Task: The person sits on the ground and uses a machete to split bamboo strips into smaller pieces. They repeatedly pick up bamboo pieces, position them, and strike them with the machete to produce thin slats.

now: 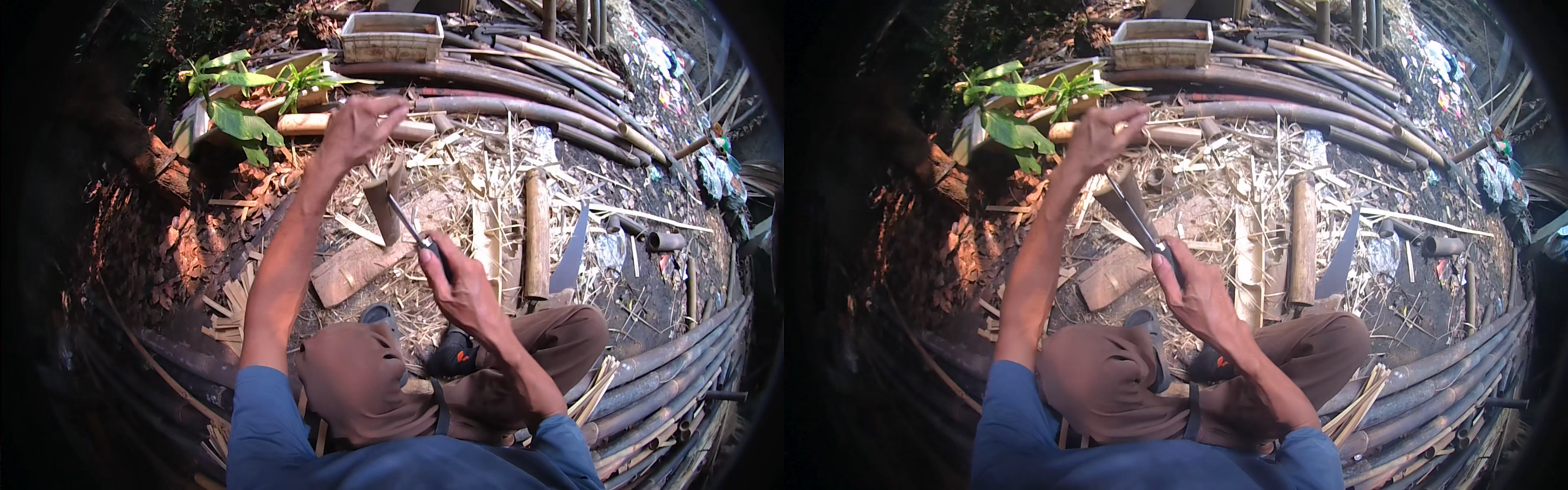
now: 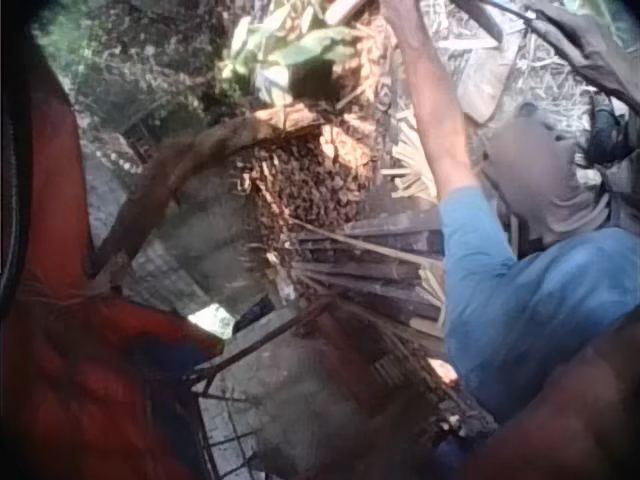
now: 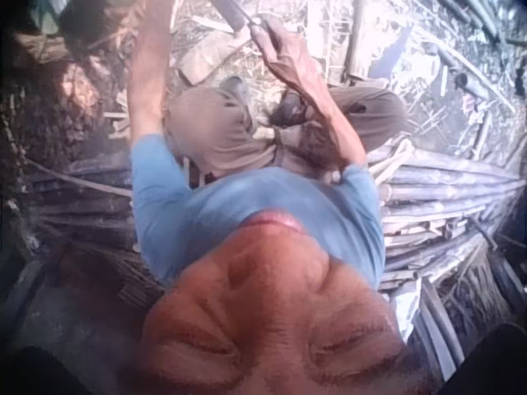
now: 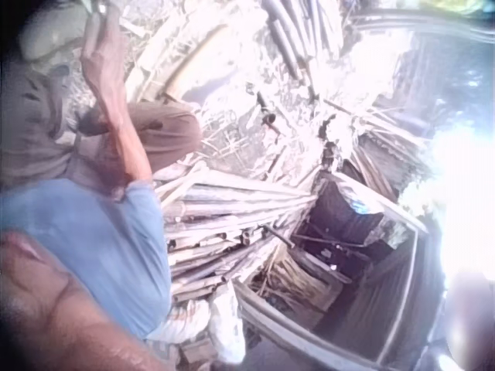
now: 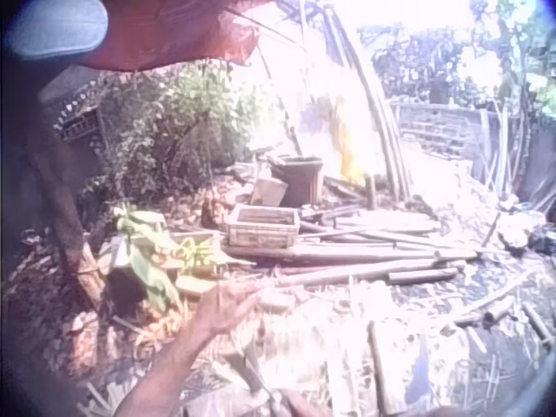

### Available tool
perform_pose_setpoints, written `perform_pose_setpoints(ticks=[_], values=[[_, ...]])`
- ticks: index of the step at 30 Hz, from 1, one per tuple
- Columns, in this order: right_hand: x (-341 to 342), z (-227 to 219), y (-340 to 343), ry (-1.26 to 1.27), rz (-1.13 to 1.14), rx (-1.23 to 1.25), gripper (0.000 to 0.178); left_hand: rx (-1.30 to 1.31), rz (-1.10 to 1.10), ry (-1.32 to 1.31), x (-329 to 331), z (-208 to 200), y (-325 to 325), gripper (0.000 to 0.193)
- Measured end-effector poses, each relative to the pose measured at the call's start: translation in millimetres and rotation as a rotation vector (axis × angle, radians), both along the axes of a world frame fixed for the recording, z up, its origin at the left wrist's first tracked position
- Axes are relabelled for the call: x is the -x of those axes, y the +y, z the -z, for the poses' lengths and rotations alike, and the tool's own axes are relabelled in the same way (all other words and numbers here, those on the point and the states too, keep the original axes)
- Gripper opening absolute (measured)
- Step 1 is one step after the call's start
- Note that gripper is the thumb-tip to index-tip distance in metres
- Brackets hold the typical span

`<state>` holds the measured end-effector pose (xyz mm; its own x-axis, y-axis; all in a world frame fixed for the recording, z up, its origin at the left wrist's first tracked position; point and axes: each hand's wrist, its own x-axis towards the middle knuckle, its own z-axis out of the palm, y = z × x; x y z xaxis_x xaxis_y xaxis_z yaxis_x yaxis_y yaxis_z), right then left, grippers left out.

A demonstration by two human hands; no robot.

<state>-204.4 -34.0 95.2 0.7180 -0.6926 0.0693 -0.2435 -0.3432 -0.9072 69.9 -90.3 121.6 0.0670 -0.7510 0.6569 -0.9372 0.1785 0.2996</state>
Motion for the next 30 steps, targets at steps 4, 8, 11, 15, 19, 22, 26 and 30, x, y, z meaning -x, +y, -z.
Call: perform_pose_setpoints(ticks=[4,8,11,15,19,22,26,30], values=[[2.1,18.4,-1.3,0.066,-0.047,-0.056,0.028,-0.262,-0.211,0.234,12.3,22.8,20.7,0.035],[-28.4,134.5,-5.3,0.096,-0.033,-0.049,0.03,-0.623,-0.224,0.299,-30.4,173.9,7.7,0.049],[-39.8,126.1,-8.7,0.122,-0.039,-0.124,0.03,-0.073,0.118,1.155,-33.0,151.3,13.4,0.068],[-50.5,148.6,-23.0,0.087,-0.039,-0.165,0.034,0.205,0.395,1.164,31.9,99.4,50.1,0.074],[-46.0,195.7,-19.3,0.041,0.074,0.16,0.034,0.238,0.044,0.908,50.4,122.2,35.3,0.033],[-25.8,181.7,-56.1,0.429,0.05,0.365,0.03,0.422,0.258,1.17,56.5,127.5,26.7,0.027],[-3.6,189.4,-67.8,0.346,0.224,0.256,0.035,0.545,0.069,1.17,45.3,125.0,49.6,0.023],[23.9,236.2,-77.4,0.4,0.379,0.142,0.026,0.81,0.043,1.159,43.5,45.9,100.1,0.019]])
